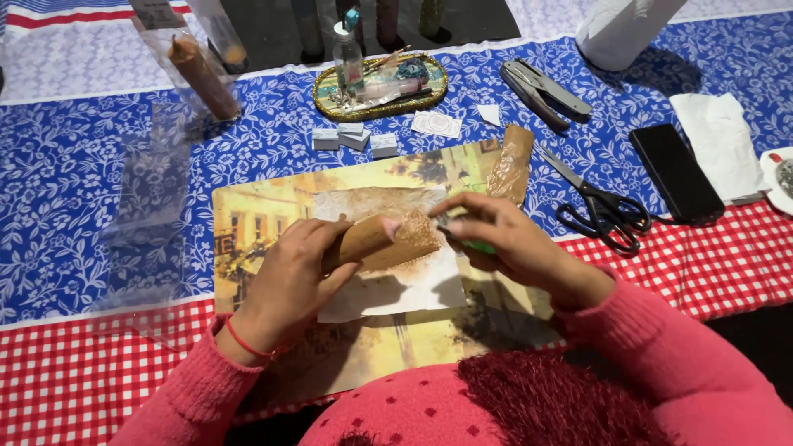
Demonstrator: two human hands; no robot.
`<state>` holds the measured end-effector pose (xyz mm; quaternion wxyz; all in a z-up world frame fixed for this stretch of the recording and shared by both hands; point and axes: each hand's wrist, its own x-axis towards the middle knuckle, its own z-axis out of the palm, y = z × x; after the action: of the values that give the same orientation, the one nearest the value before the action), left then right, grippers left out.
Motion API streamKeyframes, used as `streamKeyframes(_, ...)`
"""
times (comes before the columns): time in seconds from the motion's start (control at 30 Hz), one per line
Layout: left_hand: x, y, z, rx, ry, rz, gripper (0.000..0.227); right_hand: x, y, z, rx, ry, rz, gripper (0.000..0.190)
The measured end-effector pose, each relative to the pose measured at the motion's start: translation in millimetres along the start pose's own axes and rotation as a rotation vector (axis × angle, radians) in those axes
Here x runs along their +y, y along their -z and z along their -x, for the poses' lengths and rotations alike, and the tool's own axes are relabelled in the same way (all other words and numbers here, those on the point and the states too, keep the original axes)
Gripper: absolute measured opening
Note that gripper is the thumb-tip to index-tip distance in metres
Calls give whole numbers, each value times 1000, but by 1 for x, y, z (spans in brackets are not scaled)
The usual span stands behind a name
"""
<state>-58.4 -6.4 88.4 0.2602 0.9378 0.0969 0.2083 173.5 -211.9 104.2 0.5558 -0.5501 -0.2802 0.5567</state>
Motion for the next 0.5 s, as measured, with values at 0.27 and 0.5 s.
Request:
streamKeyframes(0.27,3,0,-2,100,-33,-80,51,30,8,-53,33,9,-126,18)
streamKeyframes(0.5,1,-13,0,165,-99,-165,58,61,17,-63,-12,-119,-265,9)
